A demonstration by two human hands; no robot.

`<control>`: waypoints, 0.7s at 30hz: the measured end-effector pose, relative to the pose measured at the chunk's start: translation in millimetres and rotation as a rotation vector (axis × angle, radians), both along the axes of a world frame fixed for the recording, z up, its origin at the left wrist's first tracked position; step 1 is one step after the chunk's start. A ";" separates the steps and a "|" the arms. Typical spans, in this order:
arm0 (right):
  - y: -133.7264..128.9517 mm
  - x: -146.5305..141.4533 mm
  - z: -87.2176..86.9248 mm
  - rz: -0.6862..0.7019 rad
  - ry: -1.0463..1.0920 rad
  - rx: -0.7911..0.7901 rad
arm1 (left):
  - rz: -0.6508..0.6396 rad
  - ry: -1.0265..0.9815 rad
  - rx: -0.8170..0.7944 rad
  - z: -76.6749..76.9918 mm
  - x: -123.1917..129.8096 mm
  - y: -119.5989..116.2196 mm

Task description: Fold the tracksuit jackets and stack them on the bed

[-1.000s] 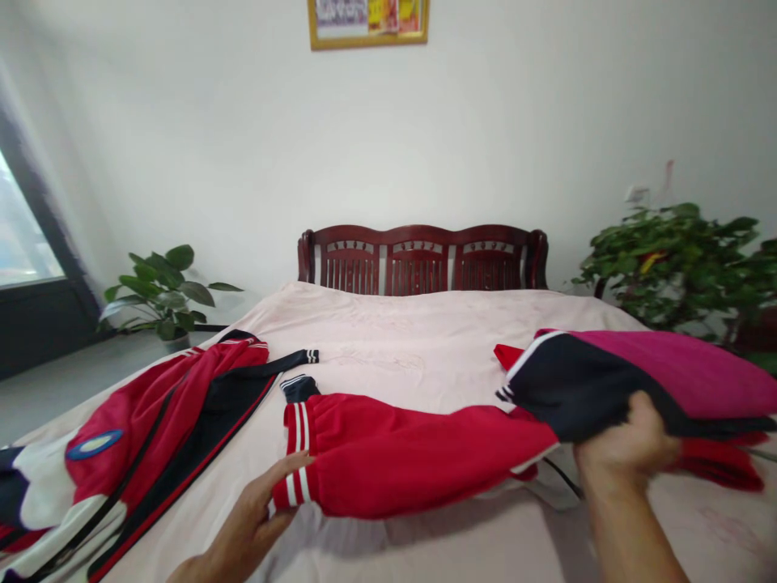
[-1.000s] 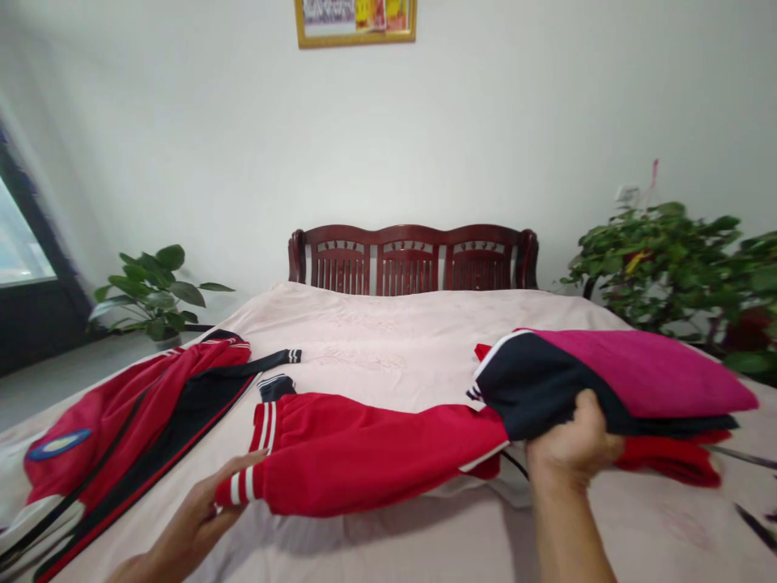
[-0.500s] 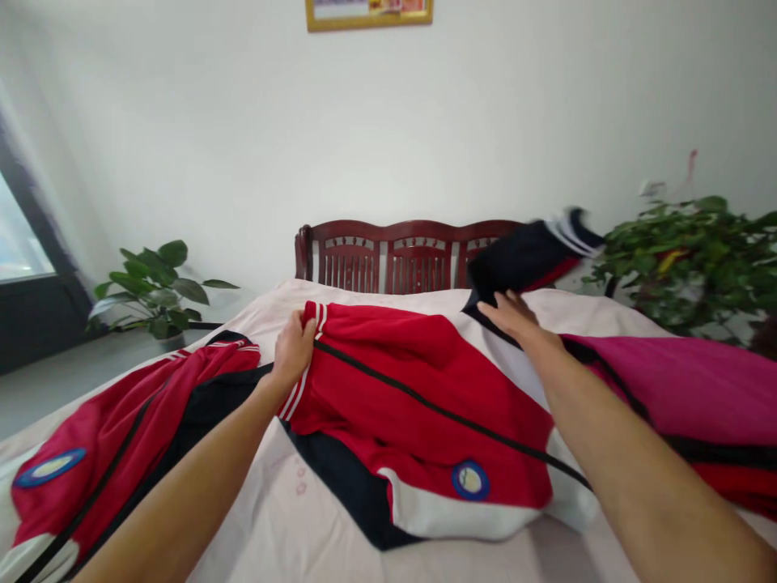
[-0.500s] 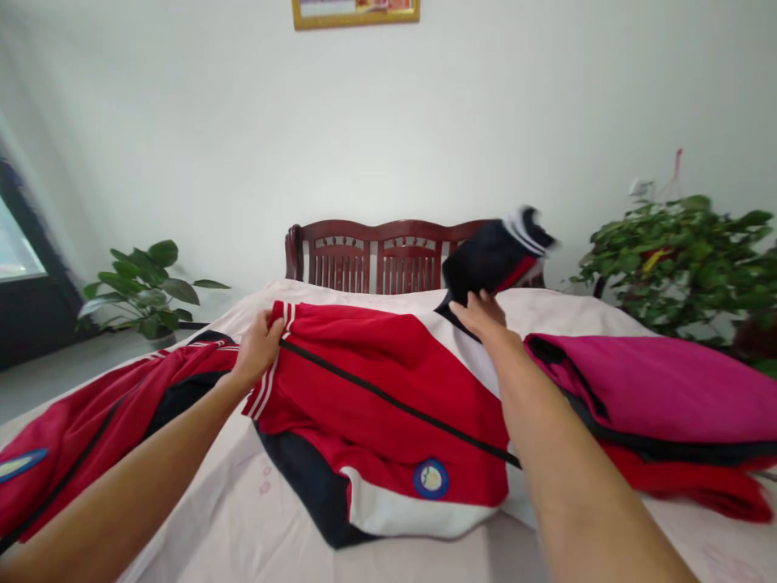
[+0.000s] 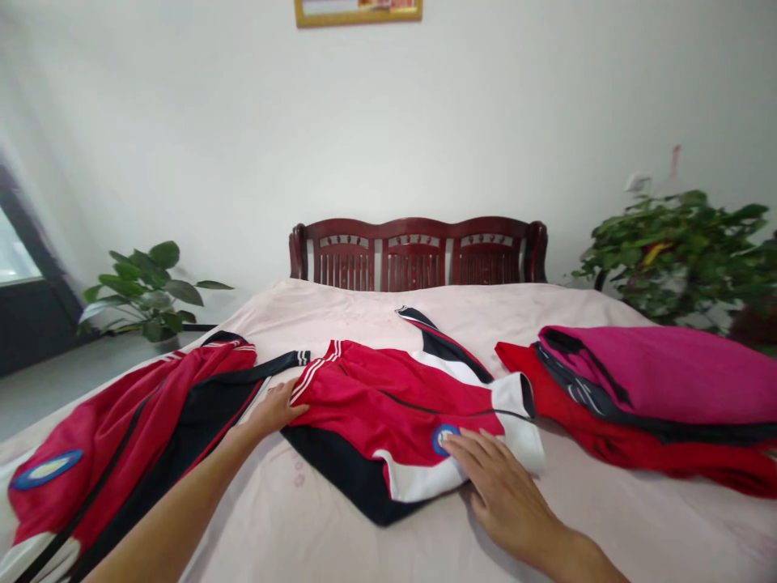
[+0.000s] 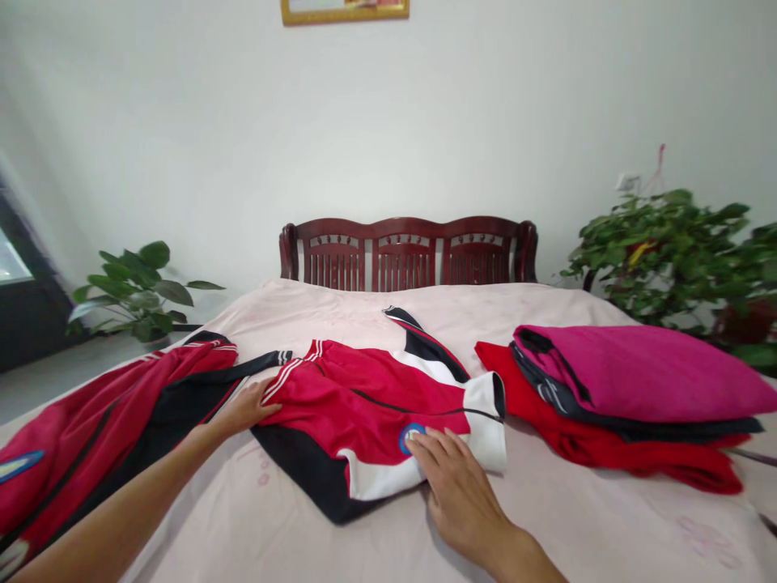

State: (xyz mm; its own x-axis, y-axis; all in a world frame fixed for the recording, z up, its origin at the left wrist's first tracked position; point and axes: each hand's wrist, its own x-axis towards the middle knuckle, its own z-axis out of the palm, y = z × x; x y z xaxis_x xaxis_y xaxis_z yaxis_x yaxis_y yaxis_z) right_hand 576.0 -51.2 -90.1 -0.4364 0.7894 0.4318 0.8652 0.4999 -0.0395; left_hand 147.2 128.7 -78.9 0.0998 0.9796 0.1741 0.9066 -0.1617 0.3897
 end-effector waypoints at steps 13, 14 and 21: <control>-1.6 48.8 15.2 -0.012 0.021 -0.111 | 0.013 0.003 -0.263 4.5 -58.2 -108.2; -3.6 52.3 10.5 -0.001 0.012 -0.124 | 0.007 0.021 -0.271 2.6 -59.9 -116.0; -38.1 38.6 7.4 -0.074 0.080 0.114 | 0.091 -0.036 -0.143 5.3 -55.2 -141.8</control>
